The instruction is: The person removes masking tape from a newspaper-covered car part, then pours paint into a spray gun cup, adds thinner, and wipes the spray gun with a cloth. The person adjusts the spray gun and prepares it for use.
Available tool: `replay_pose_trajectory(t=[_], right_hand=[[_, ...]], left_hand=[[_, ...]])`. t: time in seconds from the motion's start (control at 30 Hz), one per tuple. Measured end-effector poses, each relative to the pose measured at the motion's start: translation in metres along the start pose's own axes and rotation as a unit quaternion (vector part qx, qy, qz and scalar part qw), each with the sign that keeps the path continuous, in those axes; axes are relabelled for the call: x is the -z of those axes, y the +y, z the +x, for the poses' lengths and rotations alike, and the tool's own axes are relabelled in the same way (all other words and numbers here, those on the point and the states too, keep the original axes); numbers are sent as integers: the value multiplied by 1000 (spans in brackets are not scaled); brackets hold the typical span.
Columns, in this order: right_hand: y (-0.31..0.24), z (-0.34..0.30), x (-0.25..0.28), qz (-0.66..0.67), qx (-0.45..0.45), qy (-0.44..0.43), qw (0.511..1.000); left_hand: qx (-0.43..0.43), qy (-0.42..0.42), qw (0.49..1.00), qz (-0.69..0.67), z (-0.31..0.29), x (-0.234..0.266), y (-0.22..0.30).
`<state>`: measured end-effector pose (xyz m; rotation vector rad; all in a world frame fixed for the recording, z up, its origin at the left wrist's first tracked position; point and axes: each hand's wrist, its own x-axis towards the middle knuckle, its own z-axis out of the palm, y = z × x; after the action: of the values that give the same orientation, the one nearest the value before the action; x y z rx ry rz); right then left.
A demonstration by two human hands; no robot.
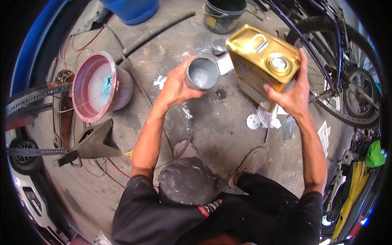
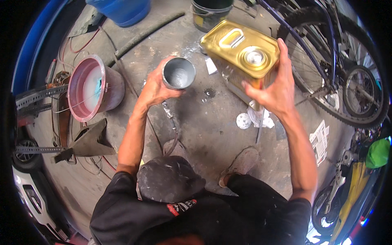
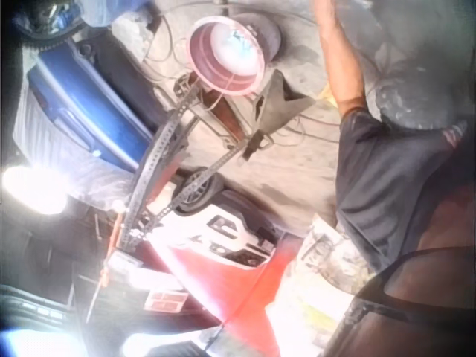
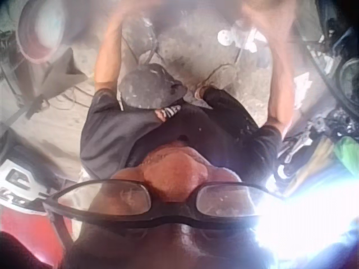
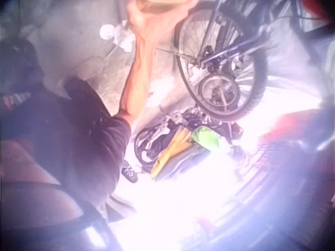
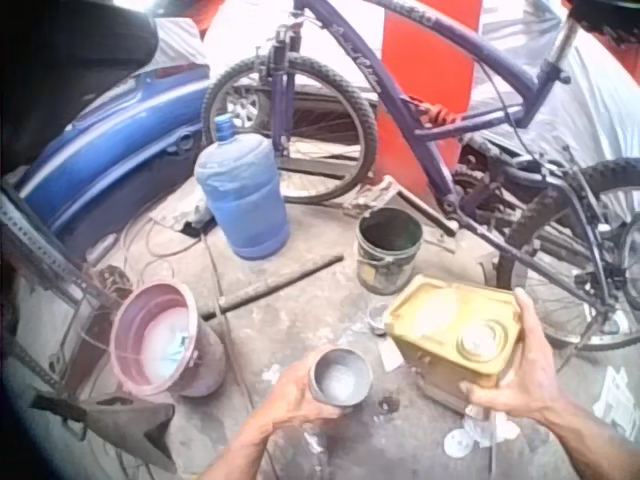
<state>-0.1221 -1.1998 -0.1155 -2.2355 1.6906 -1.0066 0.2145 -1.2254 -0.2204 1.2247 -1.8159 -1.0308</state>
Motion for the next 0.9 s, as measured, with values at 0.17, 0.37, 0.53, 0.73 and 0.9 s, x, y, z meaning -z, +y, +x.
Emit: replay_pose_trajectory(t=[0.17, 0.37, 0.53, 0.73, 0.9], right_hand=[[56, -33, -61, -12, -128, 139, 982], [98, -102, -109, 22, -213, 229, 950], [90, -173, -89, -75, -307, 176, 932], [100, -236, -126, -87, -514, -136, 842], [103, -230, -156, -201, -459, -147, 853]], left_hand=[[-32, 3, 999, 38, -17, 5, -1], [-25, 7, 999, -43, -21, 0, -19], [72, 87, 994, 5, -17, 4, -24], [73, 83, 994, 11, -14, -10, -3], [54, 72, 996, -17, -22, -20, 6]])
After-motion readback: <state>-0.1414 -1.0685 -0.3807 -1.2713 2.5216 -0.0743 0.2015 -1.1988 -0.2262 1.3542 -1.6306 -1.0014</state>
